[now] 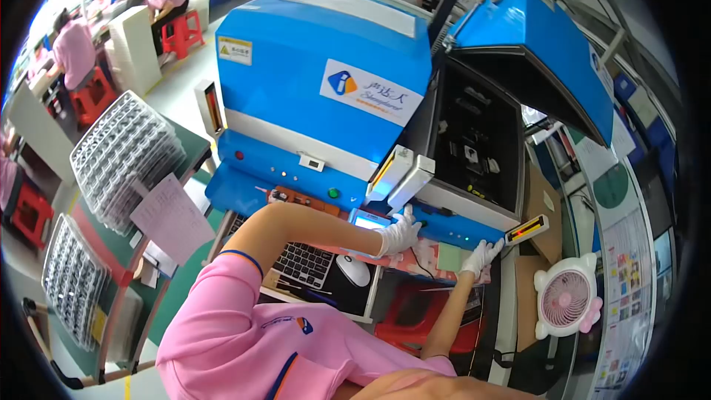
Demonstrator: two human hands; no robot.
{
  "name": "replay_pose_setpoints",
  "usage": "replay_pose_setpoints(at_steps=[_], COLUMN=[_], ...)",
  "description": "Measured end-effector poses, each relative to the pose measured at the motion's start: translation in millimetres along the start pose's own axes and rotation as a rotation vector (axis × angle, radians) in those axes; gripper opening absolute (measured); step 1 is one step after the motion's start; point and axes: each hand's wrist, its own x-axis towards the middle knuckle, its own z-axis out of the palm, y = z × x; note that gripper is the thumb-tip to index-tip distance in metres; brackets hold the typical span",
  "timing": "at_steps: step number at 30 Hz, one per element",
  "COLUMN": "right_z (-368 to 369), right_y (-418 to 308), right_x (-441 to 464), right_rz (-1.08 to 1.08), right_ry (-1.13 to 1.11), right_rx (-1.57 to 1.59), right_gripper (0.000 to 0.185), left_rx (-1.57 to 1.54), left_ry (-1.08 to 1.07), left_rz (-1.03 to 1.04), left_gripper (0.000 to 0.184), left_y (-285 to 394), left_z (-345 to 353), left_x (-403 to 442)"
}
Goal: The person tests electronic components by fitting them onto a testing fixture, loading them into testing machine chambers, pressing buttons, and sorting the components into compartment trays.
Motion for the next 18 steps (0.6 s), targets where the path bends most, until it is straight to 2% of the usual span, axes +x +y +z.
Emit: replay_pose_setpoints(at_steps=[2, 5, 9, 10, 12, 14, 16, 18], right_z=[1.2, -7.0, -0.9, 3.4, 24.6, 38.2, 41.2, 63.3], right_y=[-5.5, -35.3, -45.4, -44.3, -47.1, -79.3, -135.8, -122.9], right_x=[-2.6, -5.4, -20.7, -31.2, -52.7, -113.1, -180.3, -218.2], right_rz=[0.042, 0.220, 0.163, -0.033, -0.241, -0.262, 0.029, -0.085], right_ry=[-0.001, -0.013, -0.095, -0.097, -0.141, -0.452, -0.813, -1.072], right_rx=[-0.061, -0.454, -0.393, -0.281, -0.149, 0.245, 0.141, 0.224], right_gripper=[0.062, 0.061, 0.064, 0.065, 0.066, 0.069, 0.074, 0.070], left_rx=[0.029, 0.105, 0.099, -0.087, -0.464, -1.212, -1.465, -1.398], left_ry=[-0.016, 0.017, -0.032, -0.095, -0.181, -0.092, 0.071, 0.080], left_rz=[0.001, -0.044, -0.078, 0.051, 0.310, 0.043, 0.033, -0.283], left_gripper=[0.042, 0.046, 0.038, 0.035, 0.028, 0.020, 0.023, 0.027], left_y=[-1.1, 6.6, -14.7, -26.4, -47.7, -54.0, -66.1, -87.9], left_z=[1.0, 11.4, -44.4, -53.3, -73.3, -96.1, -123.7, -173.1], left_x=[-0.3, 4.0, -17.5, -21.2, -29.2, -79.6, -140.3, -204.9])
